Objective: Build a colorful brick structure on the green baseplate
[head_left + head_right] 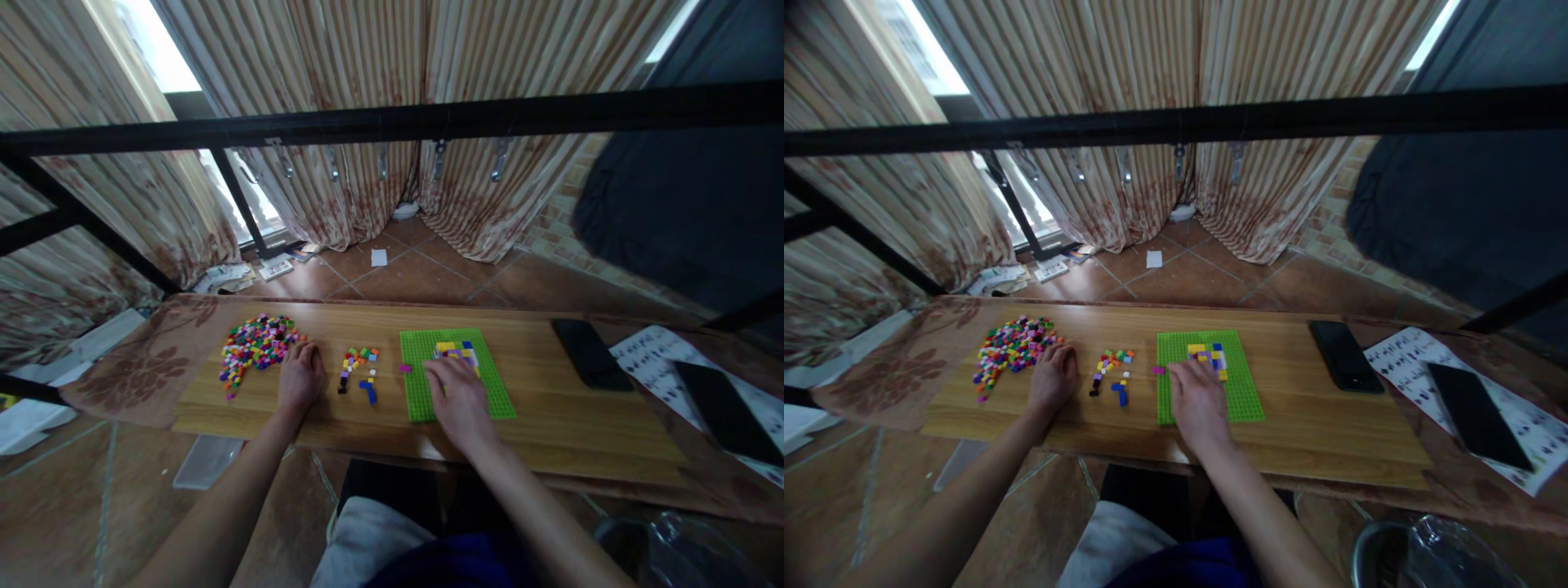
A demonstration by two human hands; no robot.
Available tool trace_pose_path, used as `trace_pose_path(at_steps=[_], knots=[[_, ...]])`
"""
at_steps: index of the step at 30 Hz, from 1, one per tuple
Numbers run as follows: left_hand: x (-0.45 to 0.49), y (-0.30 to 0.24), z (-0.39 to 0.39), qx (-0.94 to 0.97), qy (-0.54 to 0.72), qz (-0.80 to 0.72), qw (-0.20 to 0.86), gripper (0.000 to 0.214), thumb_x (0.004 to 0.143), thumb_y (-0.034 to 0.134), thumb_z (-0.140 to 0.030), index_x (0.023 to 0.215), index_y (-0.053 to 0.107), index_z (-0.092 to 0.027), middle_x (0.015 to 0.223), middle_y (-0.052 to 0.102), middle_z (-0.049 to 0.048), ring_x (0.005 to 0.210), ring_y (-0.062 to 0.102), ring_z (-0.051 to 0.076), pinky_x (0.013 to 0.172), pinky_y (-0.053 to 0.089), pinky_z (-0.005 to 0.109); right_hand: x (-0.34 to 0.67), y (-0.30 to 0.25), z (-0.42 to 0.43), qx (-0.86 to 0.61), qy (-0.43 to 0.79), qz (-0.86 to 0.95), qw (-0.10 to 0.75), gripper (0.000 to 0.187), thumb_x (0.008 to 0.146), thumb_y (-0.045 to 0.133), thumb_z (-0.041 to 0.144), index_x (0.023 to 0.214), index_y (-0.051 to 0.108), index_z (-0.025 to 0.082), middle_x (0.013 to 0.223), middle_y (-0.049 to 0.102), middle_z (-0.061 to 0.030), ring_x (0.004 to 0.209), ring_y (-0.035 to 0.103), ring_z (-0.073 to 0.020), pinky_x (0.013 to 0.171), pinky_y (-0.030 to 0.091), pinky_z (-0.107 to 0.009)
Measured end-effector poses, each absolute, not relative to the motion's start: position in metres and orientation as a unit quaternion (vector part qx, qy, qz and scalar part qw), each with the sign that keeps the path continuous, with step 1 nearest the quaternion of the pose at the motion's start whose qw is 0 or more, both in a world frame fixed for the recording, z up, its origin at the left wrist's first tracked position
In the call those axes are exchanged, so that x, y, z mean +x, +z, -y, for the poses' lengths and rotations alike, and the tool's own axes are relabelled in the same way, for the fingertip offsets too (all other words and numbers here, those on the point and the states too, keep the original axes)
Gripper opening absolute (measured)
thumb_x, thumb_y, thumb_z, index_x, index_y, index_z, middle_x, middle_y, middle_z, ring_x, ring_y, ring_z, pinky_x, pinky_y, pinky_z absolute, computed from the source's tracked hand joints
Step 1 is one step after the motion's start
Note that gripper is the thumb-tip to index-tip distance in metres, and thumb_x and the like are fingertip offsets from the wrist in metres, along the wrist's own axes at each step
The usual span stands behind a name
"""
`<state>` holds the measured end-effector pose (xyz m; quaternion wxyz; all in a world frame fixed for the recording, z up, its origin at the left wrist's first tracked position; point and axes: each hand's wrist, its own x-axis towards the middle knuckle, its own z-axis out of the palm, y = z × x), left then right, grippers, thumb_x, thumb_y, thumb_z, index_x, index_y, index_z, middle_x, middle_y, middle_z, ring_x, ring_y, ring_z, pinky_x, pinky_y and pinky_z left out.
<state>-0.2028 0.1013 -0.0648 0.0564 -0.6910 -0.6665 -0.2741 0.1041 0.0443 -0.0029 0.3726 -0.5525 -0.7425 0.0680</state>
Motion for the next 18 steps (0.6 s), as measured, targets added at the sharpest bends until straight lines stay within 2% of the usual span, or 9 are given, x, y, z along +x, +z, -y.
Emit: trace_pose_path(at_steps=[4, 6, 10, 14, 18], knots=[[-0.204, -0.066, -0.102, -0.689, -0.280, 0.666, 0.057, 0.033, 0.089, 0.041, -0.026, 0.108, 0.064, -0.014, 0.117, 0.062, 0.0162, 0.113, 0.056, 0.030, 0.099, 0.046, 0.044, 0.064, -0.016, -0.056, -0.584, 0.076, 0.783, 0.198, 0.031, 0.088, 0.042, 0.004, 0.098, 0.068, 0.018, 0.097, 0.067, -0.0102, 0.095, 0.058, -0.0229, 0.084, 0.046, -0.035], [-0.205, -0.067, -0.102, -0.688, -0.287, 0.664, 0.056, 0.032, 0.088, 0.041, -0.027, 0.107, 0.064, -0.014, 0.116, 0.062, 0.0160, 0.113, 0.056, 0.030, 0.098, 0.047, 0.045, 0.051, -0.020, -0.067, -0.621, 0.074, 0.765, 0.154, 0.033, 0.084, 0.041, -0.001, 0.092, 0.068, 0.015, 0.096, 0.066, -0.0135, 0.092, 0.059, -0.0249, 0.079, 0.046, -0.035], [-0.206, -0.067, -0.103, -0.689, -0.304, 0.655, 0.052, 0.030, 0.088, 0.042, -0.028, 0.105, 0.064, -0.017, 0.115, 0.062, 0.0145, 0.113, 0.056, 0.029, 0.099, 0.046, 0.046, 0.046, -0.024, -0.082, -0.638, 0.067, 0.751, 0.155, 0.033, 0.082, 0.040, -0.004, 0.085, 0.067, 0.015, 0.095, 0.066, -0.0156, 0.088, 0.061, -0.0253, 0.071, 0.046, -0.035], [-0.206, -0.066, -0.103, -0.687, -0.305, 0.658, 0.043, 0.031, 0.088, 0.041, -0.029, 0.104, 0.064, -0.017, 0.116, 0.062, 0.0152, 0.114, 0.056, 0.030, 0.100, 0.046, 0.047, 0.051, -0.021, -0.074, -0.634, 0.062, 0.754, 0.161, 0.031, 0.086, 0.040, 0.000, 0.086, 0.065, 0.018, 0.092, 0.067, -0.0111, 0.087, 0.060, -0.0228, 0.073, 0.045, -0.033], [-0.208, -0.066, -0.103, -0.680, -0.300, 0.669, 0.017, 0.032, 0.088, 0.041, -0.031, 0.103, 0.064, -0.016, 0.117, 0.063, 0.0159, 0.113, 0.056, 0.030, 0.099, 0.047, 0.046, 0.060, -0.010, -0.052, -0.587, 0.122, 0.760, 0.251, 0.018, 0.091, 0.048, 0.011, 0.088, 0.063, 0.021, 0.088, 0.066, -0.0045, 0.082, 0.061, -0.0181, 0.072, 0.046, -0.029]])
